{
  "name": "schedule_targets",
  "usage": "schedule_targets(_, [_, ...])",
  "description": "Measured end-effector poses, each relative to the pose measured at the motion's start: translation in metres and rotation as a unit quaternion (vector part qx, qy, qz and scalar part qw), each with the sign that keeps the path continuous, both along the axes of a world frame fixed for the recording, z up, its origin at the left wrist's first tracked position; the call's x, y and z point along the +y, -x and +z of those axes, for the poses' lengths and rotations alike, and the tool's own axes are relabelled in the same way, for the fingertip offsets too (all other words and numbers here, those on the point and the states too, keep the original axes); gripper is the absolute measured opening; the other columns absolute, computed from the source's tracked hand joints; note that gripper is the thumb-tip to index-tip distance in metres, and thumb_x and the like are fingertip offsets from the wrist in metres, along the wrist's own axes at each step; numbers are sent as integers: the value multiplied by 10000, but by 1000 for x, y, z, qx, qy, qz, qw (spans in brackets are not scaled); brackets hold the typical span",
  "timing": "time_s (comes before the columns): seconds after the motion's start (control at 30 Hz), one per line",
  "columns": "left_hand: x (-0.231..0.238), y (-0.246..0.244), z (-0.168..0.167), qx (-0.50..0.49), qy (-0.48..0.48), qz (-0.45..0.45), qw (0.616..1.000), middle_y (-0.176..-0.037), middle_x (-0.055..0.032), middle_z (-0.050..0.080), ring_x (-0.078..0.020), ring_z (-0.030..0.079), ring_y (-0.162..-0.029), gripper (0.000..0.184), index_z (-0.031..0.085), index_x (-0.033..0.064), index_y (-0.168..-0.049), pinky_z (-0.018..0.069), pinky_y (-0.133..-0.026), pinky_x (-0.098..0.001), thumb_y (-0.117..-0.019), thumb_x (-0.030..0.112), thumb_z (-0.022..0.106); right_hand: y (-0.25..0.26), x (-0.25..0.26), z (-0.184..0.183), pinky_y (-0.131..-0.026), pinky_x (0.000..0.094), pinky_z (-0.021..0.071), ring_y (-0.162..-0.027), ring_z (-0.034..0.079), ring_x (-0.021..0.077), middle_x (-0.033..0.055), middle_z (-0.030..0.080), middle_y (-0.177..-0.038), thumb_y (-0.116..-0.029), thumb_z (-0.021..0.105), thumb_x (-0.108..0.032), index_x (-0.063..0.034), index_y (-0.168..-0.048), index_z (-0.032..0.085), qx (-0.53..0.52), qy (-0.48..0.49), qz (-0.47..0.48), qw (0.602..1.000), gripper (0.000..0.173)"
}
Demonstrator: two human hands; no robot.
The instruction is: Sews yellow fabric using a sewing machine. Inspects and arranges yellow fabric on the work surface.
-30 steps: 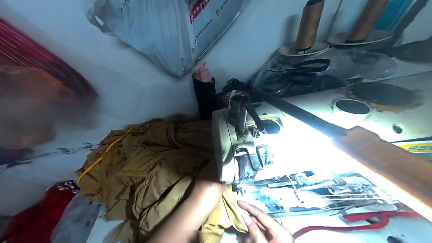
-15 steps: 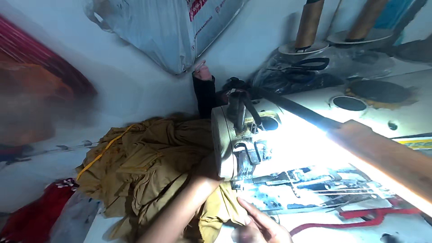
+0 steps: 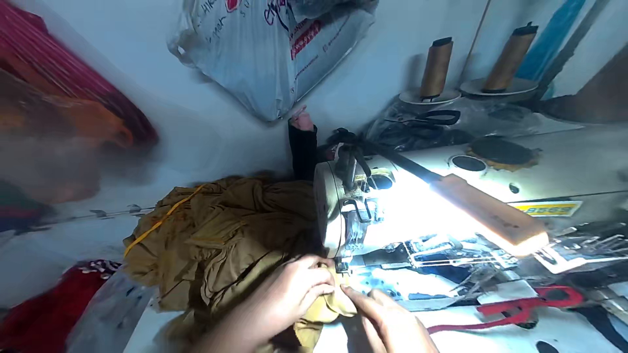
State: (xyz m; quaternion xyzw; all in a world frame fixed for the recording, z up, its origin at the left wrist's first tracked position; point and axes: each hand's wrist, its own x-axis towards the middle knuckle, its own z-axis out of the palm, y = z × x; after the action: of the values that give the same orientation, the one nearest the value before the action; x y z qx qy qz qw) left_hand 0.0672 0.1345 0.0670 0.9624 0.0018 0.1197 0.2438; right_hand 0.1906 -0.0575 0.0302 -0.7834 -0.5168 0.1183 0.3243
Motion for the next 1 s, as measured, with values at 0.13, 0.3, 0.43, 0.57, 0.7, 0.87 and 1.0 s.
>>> schedule_targets(0.13, [20, -3, 41, 58, 3, -44, 997, -949, -66, 733, -124, 692, -899, 286, 744, 57, -1044, 556, -834, -301, -1072, 206, 501, -19, 15, -9, -892, 463, 557, -1104, 644, 328, 138, 684, -1213, -840, 619, 3, -87, -949, 785, -39, -134, 77, 987, 218])
schedule_targets(0.3, [28, -3, 43, 113, -117, 35, 986, -1043, -120, 750, -282, 720, -967, 410, 715, 102, -1223, 562, -860, -532, -942, 401, 710, -41, 32, -28, -957, 237, 537, -1090, 674, 102, 91, 733, -1103, -902, 671, -115, -20, -1005, 726, 130, -221, 174, 951, 151])
schedule_targets(0.43, [29, 1, -5, -161, -283, 44, 944, -828, -73, 724, -218, 717, -731, 194, 742, 97, -1029, 596, -656, -361, -938, 192, 600, -36, 29, -21, -775, 233, 574, -838, 693, 79, 76, 736, -954, -935, 695, -148, -26, -1111, 724, 175, -158, 150, 960, 216])
schedule_targets(0.57, [24, 1, -26, -277, -296, 41, 913, -1030, -72, 739, -185, 713, -893, 184, 727, 138, -1099, 587, -746, -280, -1023, 183, 565, -26, 25, -16, -825, 319, 588, -896, 716, 168, 110, 750, -957, -965, 674, -131, -17, -1043, 764, 155, -162, 170, 959, 165])
schedule_targets(0.7, [10, 2, -28, -287, -301, -9, 909, -1118, -48, 739, -174, 668, -868, 135, 667, 154, -1035, 533, -714, -265, -1024, 126, 536, -7, 18, -17, -931, 343, 547, -1013, 706, 224, 155, 751, -956, -959, 691, -120, 38, -892, 745, 170, -203, 179, 948, 180])
schedule_targets(0.87, [1, 3, -6, 12, -155, -66, 986, -994, -114, 678, -268, 697, -874, 112, 663, 63, -996, 590, -693, -414, -939, 96, 572, -11, 14, -18, -935, 336, 556, -1030, 705, 205, 161, 745, -993, -970, 686, -137, 46, -911, 739, 206, -198, 185, 940, 199])
schedule_targets(1.0, [8, 2, 33, 165, -75, -18, 983, -1127, -165, 675, -326, 677, -1040, 342, 681, 66, -1191, 563, -857, -521, -947, 304, 650, -17, 16, -20, -1017, 353, 526, -1144, 675, 218, 154, 741, -1099, -955, 700, -122, 35, -945, 749, 205, -207, 186, 939, 164])
